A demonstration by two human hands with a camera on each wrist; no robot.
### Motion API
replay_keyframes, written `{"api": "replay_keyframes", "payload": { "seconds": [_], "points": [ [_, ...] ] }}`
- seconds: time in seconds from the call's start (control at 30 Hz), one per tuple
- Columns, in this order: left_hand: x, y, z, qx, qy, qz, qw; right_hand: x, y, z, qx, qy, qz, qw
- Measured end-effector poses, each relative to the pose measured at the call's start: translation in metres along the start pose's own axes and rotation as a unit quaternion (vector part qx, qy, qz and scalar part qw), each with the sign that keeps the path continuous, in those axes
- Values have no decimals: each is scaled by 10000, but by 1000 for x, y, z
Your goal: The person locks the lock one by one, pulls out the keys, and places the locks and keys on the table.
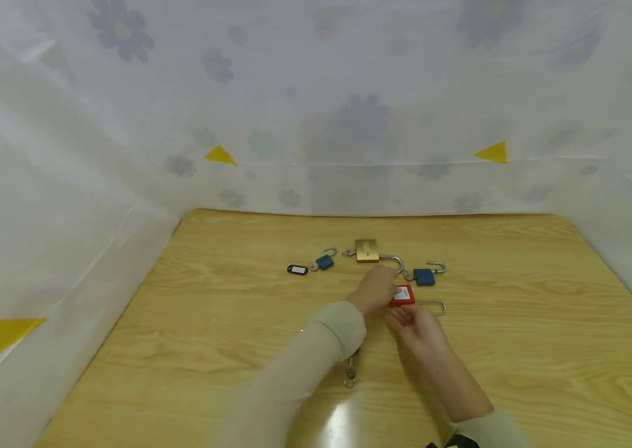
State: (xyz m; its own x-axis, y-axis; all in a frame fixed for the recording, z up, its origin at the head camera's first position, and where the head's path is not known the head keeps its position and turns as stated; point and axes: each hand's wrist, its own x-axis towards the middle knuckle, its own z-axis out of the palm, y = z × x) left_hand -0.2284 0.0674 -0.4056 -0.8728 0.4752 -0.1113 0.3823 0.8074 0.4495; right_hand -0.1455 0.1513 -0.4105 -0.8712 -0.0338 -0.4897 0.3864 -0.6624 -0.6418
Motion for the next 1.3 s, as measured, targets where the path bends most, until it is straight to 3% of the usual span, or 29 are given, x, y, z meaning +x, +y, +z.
{"api": "replay_keyframes", "payload": {
  "seconds": [0.17,0.37,0.5,0.57,0.6,0.63,0.67,0.7,0.73,0.8,0.83,0.87,0.9,0.93,1.07,1.17,1.3],
  "points": [
    [6,2,7,805,-121,-170,9965,4,3,2,74,-9,29,10000],
    [5,-2,7,894,52,-102,9959,19,4,-2,164,-26,143,9998],
    [5,-7,6,385,147,62,9991,74,15,-44,510,-424,186,9976],
    [6,-9,6,87,160,57,9998,111,24,-74,748,-838,163,9935],
    [7,-10,5,-27,155,16,9999,115,25,-78,737,-869,155,9934],
    [14,-18,15,-136,374,133,9991,111,24,-74,622,-819,124,9946],
    [15,-20,16,-301,366,90,9988,94,19,-58,347,-510,89,9981],
    [36,-34,39,-308,515,97,9982,79,16,-47,219,-401,38,9989],
    [36,-36,39,-485,509,65,9975,64,12,-36,56,-331,-40,9994],
    [35,-38,39,-908,491,40,9947,20,1,-2,-490,258,-142,9984],
    [33,-40,40,-1218,488,1,9914,9,-1,5,-638,374,-230,9970],
    [25,-35,30,-1538,262,-238,9875,4,-2,6,-737,432,-324,9958],
    [23,-36,29,-1811,224,-313,9827,2,-1,5,-845,512,-381,9944],
    [0,-24,6,-2211,31,-463,9742,2,-1,3,-946,550,-464,9929],
    [-12,-25,1,-3109,-313,-716,9472,-4,0,0,-1210,695,-747,9874],
    [-24,-20,-4,-3721,-546,-846,9227,-13,-1,0,-1490,790,-891,9817],
    [-44,-13,-12,-4789,-673,-1242,8664,-25,-4,1,-2080,741,-963,9706]
  ]
}}
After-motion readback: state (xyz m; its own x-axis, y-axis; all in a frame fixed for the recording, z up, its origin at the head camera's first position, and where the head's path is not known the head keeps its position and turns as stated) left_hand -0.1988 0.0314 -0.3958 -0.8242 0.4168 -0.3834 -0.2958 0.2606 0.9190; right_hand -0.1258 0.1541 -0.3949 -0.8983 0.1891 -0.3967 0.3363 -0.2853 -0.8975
